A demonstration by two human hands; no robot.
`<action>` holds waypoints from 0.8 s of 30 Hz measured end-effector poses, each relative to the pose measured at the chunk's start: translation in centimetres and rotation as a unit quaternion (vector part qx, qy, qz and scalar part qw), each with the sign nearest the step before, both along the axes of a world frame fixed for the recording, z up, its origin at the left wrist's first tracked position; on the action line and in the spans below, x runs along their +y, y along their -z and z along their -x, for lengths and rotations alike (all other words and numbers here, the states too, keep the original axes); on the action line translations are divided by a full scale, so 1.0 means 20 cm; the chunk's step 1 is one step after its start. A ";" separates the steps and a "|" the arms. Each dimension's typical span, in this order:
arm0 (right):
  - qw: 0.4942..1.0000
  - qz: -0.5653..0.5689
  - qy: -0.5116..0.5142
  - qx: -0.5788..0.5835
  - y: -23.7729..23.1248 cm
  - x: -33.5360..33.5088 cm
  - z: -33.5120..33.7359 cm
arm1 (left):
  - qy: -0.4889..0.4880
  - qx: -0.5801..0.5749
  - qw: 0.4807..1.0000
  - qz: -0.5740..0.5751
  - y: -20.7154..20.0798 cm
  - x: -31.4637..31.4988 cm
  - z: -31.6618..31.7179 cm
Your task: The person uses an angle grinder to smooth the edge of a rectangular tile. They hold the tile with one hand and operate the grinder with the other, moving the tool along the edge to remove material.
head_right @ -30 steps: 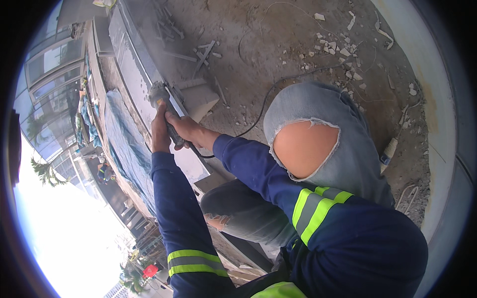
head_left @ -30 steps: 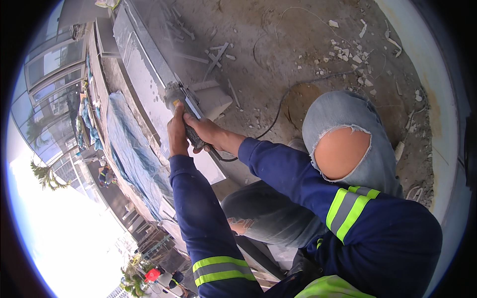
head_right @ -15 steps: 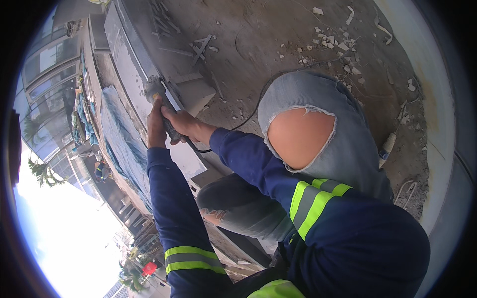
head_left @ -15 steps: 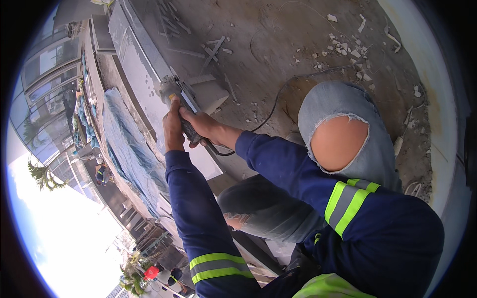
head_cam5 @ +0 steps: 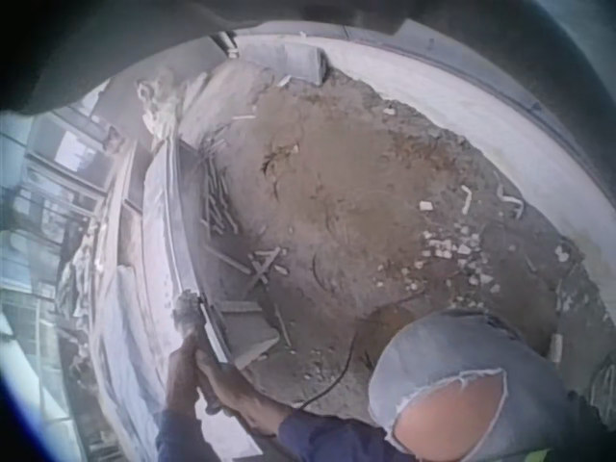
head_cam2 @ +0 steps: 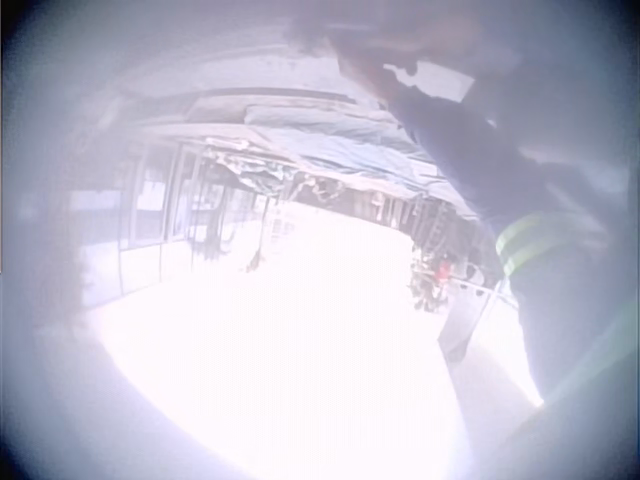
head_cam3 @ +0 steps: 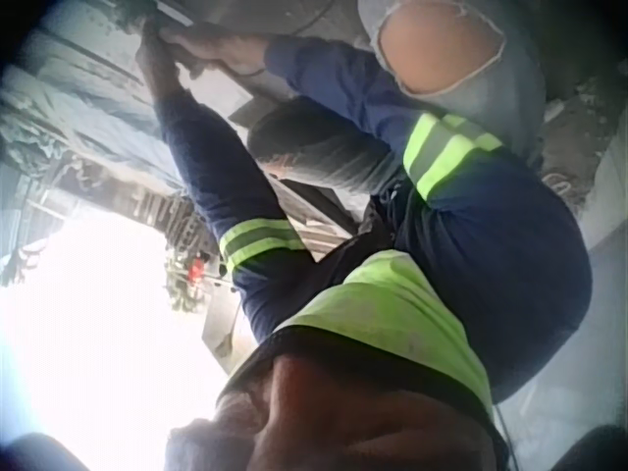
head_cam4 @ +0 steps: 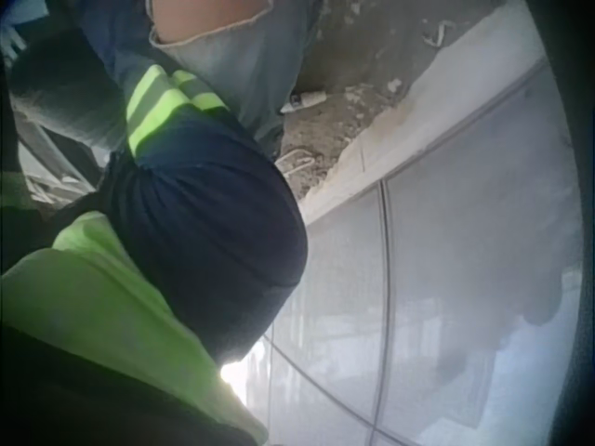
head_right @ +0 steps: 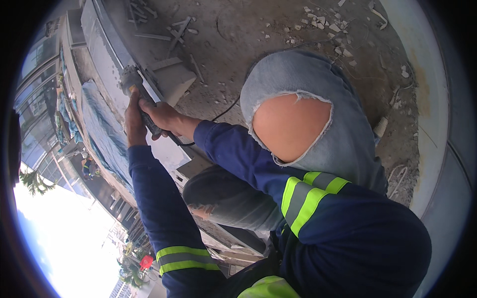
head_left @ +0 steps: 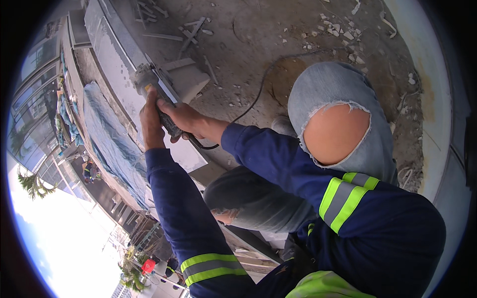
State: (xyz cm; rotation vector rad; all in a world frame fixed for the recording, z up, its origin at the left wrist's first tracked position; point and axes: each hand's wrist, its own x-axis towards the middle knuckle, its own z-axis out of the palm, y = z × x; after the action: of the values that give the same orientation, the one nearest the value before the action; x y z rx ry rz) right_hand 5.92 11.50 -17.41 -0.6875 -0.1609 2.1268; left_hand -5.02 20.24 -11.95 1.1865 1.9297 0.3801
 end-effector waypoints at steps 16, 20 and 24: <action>1.000 -0.011 0.011 0.015 -0.04 -0.11 -0.04 | 0.016 0.002 1.000 0.000 -0.05 -0.10 -0.03; 1.000 0.000 0.006 0.012 -0.04 -0.13 -0.01 | 0.009 -0.015 1.000 0.005 -0.06 -0.13 -0.03; 1.000 0.000 0.015 0.011 -0.01 -0.06 0.00 | 0.007 -0.013 1.000 -0.006 -0.04 -0.07 -0.03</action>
State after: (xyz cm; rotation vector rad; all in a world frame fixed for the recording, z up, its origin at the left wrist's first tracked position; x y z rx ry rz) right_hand 5.85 10.24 -17.25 -0.6622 -0.1387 2.1043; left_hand -4.38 18.83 -11.25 1.1981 1.8985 0.3981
